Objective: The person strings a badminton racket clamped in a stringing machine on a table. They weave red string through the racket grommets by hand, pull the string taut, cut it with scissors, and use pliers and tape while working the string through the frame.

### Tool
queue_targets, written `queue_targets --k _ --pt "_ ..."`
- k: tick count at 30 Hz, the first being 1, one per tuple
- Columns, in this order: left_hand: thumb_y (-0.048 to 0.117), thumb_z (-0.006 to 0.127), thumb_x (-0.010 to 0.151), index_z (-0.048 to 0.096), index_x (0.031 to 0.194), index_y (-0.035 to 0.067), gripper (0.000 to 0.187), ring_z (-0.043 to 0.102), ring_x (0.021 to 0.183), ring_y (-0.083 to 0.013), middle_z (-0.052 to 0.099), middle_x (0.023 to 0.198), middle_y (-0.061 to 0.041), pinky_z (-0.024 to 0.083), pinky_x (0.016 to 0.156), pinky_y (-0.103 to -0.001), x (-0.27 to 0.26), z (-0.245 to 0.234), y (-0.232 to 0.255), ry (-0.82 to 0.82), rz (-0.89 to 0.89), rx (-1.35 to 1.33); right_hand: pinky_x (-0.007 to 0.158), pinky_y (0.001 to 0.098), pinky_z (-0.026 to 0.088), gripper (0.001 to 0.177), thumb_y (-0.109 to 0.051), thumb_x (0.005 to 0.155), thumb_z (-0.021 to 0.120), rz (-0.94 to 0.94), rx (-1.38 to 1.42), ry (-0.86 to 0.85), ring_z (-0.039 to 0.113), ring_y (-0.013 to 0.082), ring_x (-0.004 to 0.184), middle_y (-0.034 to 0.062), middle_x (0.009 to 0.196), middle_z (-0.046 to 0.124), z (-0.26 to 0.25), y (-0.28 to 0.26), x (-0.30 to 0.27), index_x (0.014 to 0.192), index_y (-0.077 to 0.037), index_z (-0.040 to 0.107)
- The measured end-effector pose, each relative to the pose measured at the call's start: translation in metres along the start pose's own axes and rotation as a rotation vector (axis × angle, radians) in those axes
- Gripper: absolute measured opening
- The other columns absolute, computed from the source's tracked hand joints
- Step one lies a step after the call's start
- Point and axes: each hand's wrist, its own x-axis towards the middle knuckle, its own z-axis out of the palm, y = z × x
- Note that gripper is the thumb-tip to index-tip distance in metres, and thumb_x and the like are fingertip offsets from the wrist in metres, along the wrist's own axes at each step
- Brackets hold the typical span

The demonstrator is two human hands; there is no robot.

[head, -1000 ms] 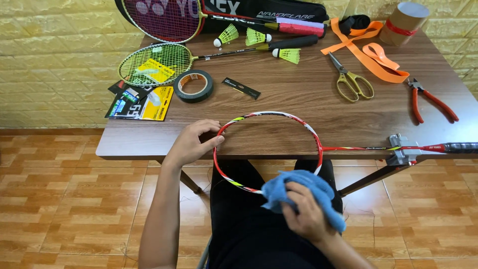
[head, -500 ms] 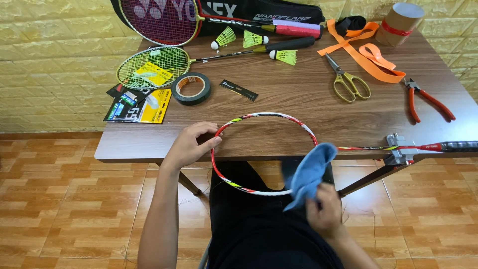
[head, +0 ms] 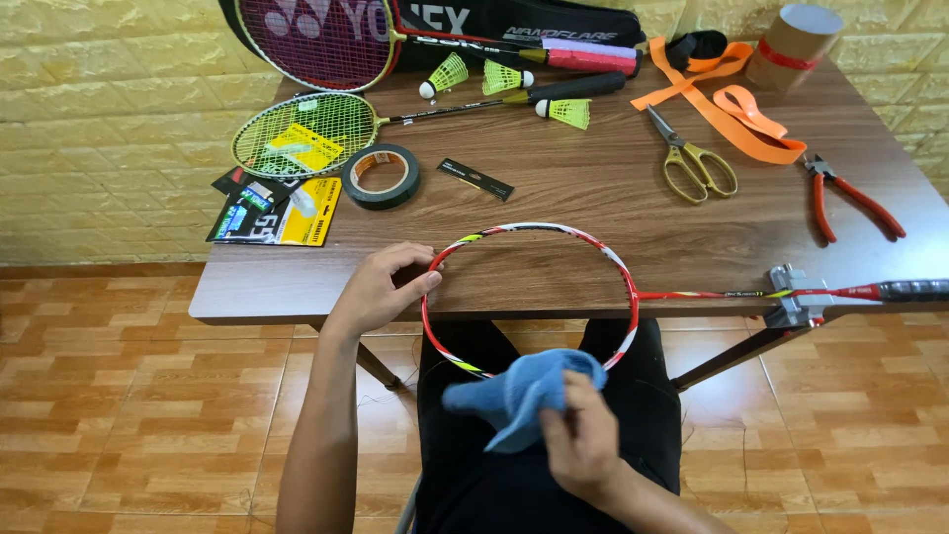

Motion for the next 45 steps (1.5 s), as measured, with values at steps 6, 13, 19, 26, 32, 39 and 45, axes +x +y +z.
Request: queue_targets --k 6,13,19,26,32,39,45 --pt "0.023 0.076 0.089 0.074 0.101 0.002 0.024 0.069 0.104 -0.0232 0.075 0.112 -0.011 0.052 0.092 -0.035 -0.003 0.000 -0.007 0.015 0.077 0.042 0.100 0.0414 0.052 0.024 -0.001 0.095 0.067 -0.027 -0.335 0.085 0.065 0.0382 0.115 0.0239 0.124 0.064 -0.038 -0.003 0.099 0.117 0.002 0.058" --pt "0.020 0.074 0.089 0.072 0.100 0.001 0.022 0.068 0.089 -0.0228 0.073 0.097 -0.010 0.054 0.081 -0.034 -0.002 -0.001 -0.010 -0.028 0.037 0.006 0.077 0.0518 0.051 0.025 -0.021 0.097 0.065 0.169 -0.575 -0.541 0.066 0.0438 0.091 0.0226 0.098 0.069 -0.009 0.097 0.192 0.105 -0.002 0.052" --pt "0.024 0.074 0.089 0.075 0.103 0.003 0.025 0.065 0.079 -0.0219 0.069 0.087 -0.009 0.051 0.070 -0.035 0.000 -0.004 0.008 -0.052 -0.104 0.084 0.075 0.0531 0.053 0.025 -0.026 0.096 0.068 0.192 -0.414 -0.327 0.067 0.0431 0.089 0.0201 0.095 0.071 -0.003 0.079 0.210 0.110 -0.007 0.058" --pt "0.024 0.074 0.089 0.075 0.101 0.003 0.025 0.067 0.082 -0.0206 0.070 0.087 -0.008 0.051 0.073 -0.035 0.002 -0.004 0.003 -0.042 -0.026 0.075 0.073 0.0393 0.055 0.028 -0.025 0.101 0.071 0.370 -0.328 0.122 0.066 0.0217 0.086 0.0114 0.095 0.068 -0.099 0.161 0.276 0.114 -0.003 0.058" --pt "0.023 0.075 0.088 0.073 0.100 0.002 0.024 0.069 0.092 -0.0210 0.074 0.103 -0.009 0.053 0.080 -0.034 0.001 -0.003 0.008 -0.019 0.007 0.023 0.082 0.0311 0.055 0.024 -0.019 0.114 0.063 0.189 0.148 0.248 0.064 0.0121 0.100 0.0030 0.119 0.068 -0.170 0.187 0.351 0.133 -0.006 0.057" --pt "0.022 0.075 0.087 0.072 0.102 0.003 0.024 0.070 0.106 -0.0269 0.075 0.112 -0.011 0.052 0.094 -0.037 0.005 -0.003 -0.002 0.013 0.054 0.065 0.083 0.0459 0.054 0.028 -0.029 0.093 0.072 0.335 -0.875 -0.090 0.070 0.0355 0.095 0.0184 0.105 0.074 -0.283 0.313 0.346 0.111 -0.008 0.079" --pt "0.023 0.078 0.083 0.072 0.098 0.004 0.025 0.068 0.112 -0.0291 0.075 0.114 -0.011 0.049 0.100 -0.041 0.010 -0.005 -0.006 0.013 0.082 0.119 0.091 0.0553 0.054 0.031 -0.035 0.097 0.066 0.642 -1.235 -0.059 0.068 0.0456 0.104 0.0251 0.106 0.074 -0.390 0.457 0.272 0.103 -0.008 0.081"
